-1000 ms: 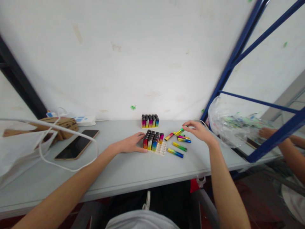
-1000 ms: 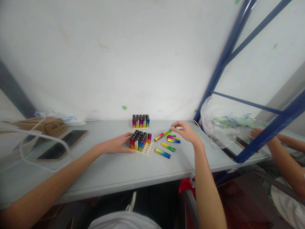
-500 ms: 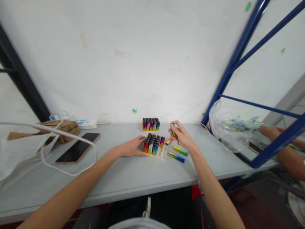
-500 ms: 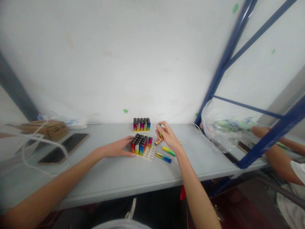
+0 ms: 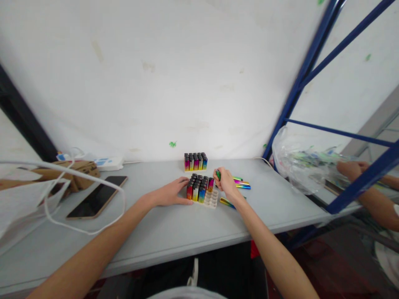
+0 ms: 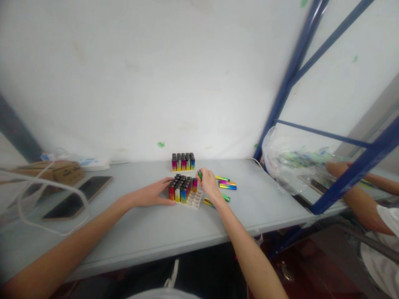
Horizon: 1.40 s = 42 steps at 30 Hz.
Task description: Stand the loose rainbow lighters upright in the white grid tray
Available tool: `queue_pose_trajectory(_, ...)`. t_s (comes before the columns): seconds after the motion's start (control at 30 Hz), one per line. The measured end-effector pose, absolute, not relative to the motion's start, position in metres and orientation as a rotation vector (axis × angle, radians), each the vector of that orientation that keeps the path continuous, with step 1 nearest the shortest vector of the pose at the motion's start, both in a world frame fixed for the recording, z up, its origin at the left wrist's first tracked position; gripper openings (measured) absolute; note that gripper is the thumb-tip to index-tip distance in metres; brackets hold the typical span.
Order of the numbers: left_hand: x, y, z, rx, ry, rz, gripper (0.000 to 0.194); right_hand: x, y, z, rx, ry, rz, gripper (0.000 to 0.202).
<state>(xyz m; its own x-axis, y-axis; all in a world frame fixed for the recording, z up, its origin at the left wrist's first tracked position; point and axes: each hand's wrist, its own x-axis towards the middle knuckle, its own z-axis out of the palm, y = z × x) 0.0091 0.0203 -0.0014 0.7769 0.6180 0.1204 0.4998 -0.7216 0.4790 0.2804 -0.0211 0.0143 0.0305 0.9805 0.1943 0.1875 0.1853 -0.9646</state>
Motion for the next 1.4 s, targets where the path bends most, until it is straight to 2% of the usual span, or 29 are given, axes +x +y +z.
queue_pose_trajectory(0.4,0.01,0.02,0.0,2.516,0.883,0.359,0.093,0.285,-0.026,0.029,-1.314,-1.473,0.816,0.053)
queue_pose_trajectory(0.67,0.009,0.022,-0.003,2.544,0.853,0.373,0.093,0.3,-0.03,0.045,-1.179,-1.543,1.01,0.07)
queue_pose_trajectory(0.93,0.009,0.022,-0.004,2.532,0.848,0.392,0.093,0.323,-0.05,0.068,-1.068,-2.018,0.788,0.039)
queue_pose_trajectory(1.13,0.009,0.022,-0.003,2.555,0.821,0.399,0.091,0.332,-0.048,0.07,-1.205,-2.181,0.425,0.029)
queue_pose_trajectory(1.27,0.01,0.021,-0.003,2.539,0.836,0.39,0.091,0.327,-0.043,0.063,-1.32,-2.17,0.47,0.022)
queue_pose_trajectory(1.4,0.01,0.021,-0.003,2.548,0.82,0.404,0.09,0.319,-0.041,0.057,-1.325,-2.153,0.592,0.029)
